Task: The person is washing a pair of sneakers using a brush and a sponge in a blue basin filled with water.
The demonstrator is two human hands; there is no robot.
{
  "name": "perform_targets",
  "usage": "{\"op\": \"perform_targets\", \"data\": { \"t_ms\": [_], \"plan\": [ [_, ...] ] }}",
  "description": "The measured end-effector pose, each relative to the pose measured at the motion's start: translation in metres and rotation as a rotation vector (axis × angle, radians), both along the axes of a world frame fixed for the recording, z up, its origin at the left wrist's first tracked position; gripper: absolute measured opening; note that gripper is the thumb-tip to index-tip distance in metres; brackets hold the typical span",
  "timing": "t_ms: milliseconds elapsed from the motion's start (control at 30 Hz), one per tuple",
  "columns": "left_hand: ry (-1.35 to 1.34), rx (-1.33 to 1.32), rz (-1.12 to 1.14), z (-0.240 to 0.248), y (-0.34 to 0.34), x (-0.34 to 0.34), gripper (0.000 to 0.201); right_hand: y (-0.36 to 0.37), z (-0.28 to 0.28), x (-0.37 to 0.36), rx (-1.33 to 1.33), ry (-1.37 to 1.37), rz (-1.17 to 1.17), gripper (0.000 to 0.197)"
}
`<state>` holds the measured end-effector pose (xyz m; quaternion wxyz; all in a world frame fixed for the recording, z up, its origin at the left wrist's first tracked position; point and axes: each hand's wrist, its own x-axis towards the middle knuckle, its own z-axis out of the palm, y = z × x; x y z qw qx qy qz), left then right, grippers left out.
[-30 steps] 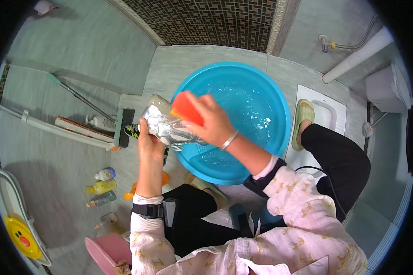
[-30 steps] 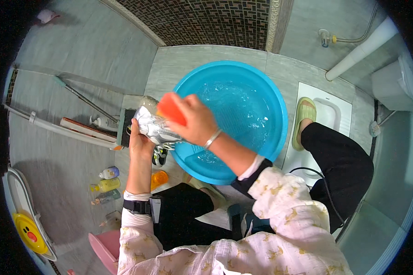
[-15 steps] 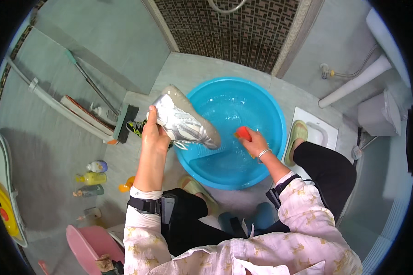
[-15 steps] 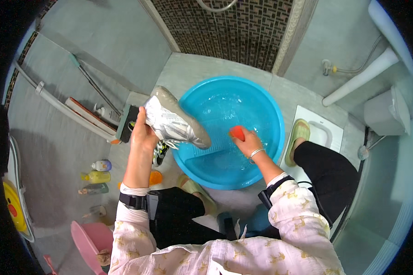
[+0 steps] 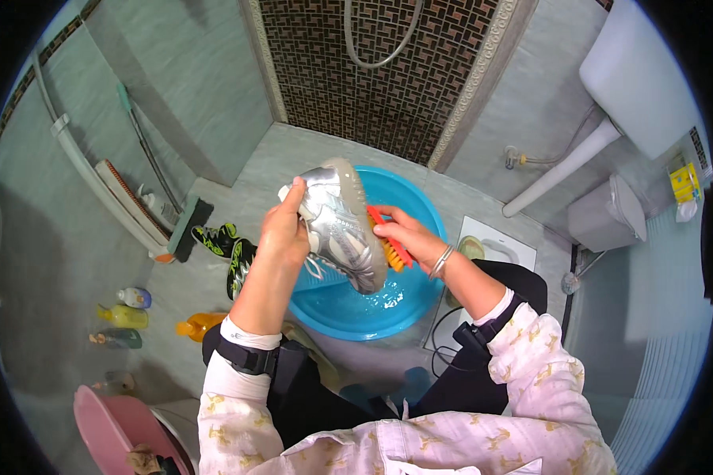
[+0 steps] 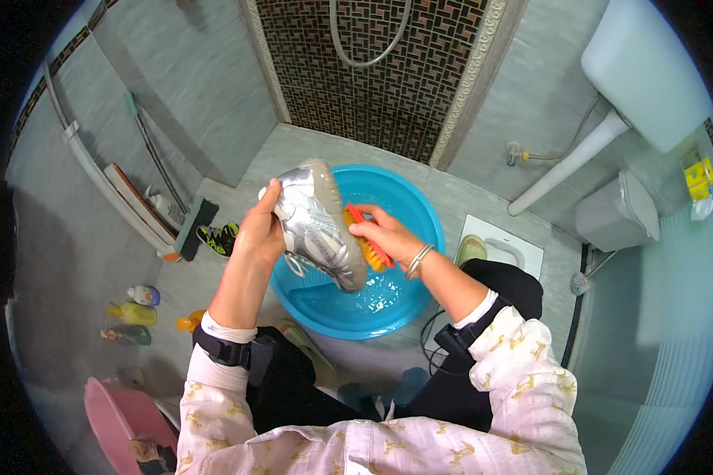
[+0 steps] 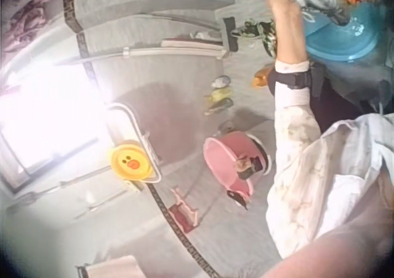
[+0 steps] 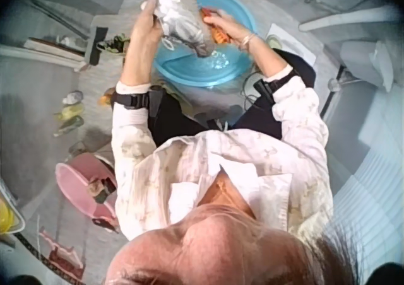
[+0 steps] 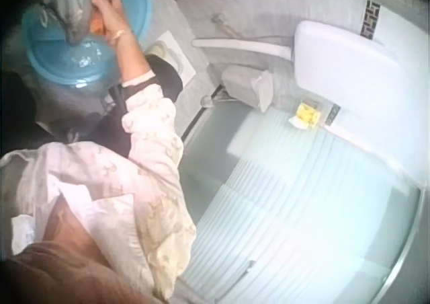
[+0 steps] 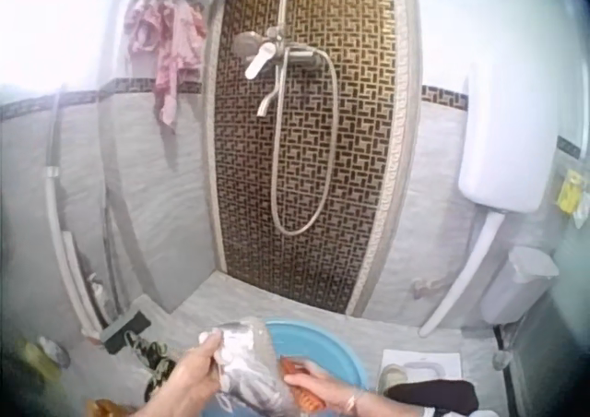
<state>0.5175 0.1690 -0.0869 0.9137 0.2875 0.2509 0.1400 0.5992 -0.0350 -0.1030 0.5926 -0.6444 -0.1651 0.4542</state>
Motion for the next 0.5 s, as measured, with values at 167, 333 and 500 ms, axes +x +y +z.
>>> {"op": "perform_targets", "data": {
  "t_ms": [167,333,500],
  "plan": [
    [0.017,-0.001,-0.062,0.007,-0.019,0.009,0.032,-0.006,-0.014,0.005,0.056,0.034,-0.048,0.065],
    [0.066,0.124,-0.052,0.014,-0.029,0.015,0.037,-0.005,-0.014,0.008,0.021,0.071,-0.03,0.067],
    [0.088,0.114,-0.116,0.027,-0.042,0.018,0.041,-0.008,-0.018,0.012,0.013,0.152,-0.125,0.062]
  ]
}}
